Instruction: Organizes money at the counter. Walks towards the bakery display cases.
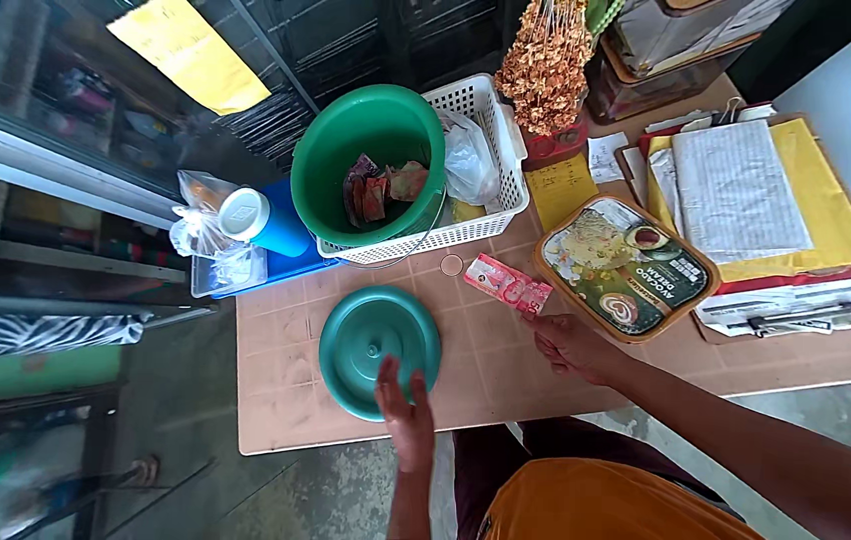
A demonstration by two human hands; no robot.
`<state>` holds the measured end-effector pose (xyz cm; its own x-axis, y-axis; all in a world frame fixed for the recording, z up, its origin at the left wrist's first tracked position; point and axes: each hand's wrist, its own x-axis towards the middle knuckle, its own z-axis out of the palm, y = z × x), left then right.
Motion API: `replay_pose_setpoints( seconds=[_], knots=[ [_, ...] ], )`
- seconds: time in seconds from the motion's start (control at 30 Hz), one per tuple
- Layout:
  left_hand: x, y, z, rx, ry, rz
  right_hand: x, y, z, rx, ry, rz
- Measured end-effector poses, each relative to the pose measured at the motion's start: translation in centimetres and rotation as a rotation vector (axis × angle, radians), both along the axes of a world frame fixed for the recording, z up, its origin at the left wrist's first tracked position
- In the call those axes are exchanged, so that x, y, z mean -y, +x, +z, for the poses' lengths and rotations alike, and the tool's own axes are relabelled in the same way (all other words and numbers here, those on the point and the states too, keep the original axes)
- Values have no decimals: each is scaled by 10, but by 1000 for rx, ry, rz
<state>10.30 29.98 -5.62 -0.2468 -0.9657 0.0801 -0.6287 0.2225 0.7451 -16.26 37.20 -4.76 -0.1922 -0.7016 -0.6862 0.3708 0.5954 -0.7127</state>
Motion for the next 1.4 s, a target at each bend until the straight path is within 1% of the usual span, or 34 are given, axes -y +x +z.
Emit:
replay_pose_setpoints(
  seconds=[0.07, 0.1, 0.2, 0.27, 0.33, 0.4, 0.5, 0.57, 0.77, 0.9, 1.0, 1.07, 1.13, 1.17, 1.23, 1.27, 1.3, 1.33, 1.37, 1.4],
  knots=[
    [22, 23, -17, 176, -9, 74, 6, -10, -4, -415, -20, 300],
    [30, 30, -24, 242, 18, 76, 12, -13, -3, -549, 20, 460],
    [45, 34, -34, 363, 136, 26, 35, -9, -10, -748, 282, 841],
    [49, 27, -34, 413, 196, 30, 39, 0, -17, -836, 384, 998],
    [52, 19, -30, 457, 206, 80, 38, 9, -17, -865, 409, 1100],
    [58, 13, -27, 539, 240, 101, 36, 12, -18, -863, 405, 1149],
    [69, 0, -18, 722, 395, 94, 36, 12, -19, -852, 407, 1160],
    [74, -7, -15, 780, 445, 106, 36, 11, -20, -843, 413, 1158],
    [80, -11, -11, 831, 476, 104, 35, 12, -22, -814, 399, 1134],
    [80, -14, -11, 775, 456, 80, 31, 8, -21, -786, 387, 1077],
    [83, -4, -9, 791, 462, 93, 37, 14, -21, -773, 370, 1112],
    [85, -5, -11, 778, 454, 91, 37, 6, -16, -730, 352, 1058],
    [82, 5, -8, 722, 398, 108, 32, 0, -15, -664, 235, 892],
    [77, 7, -7, 640, 329, 105, 26, -7, -15, -618, 172, 792],
    [59, -1, -4, 386, 171, 74, 12, -20, -16, -475, 61, 555],
    [47, -10, 2, 235, 173, 55, 7, -23, -13, -373, 51, 450],
    [33, -23, 10, 65, 276, 45, 4, -24, -7, -279, 58, 361],
    [18, -38, 18, -128, 442, 52, 1, -21, 1, -237, 46, 295],
    [3, -55, 24, -320, 652, 76, -1, -15, 10, -257, 12, 266],
    [-9, -72, 27, -495, 859, 106, -2, -5, 20, -319, -56, 281]
  ],
)
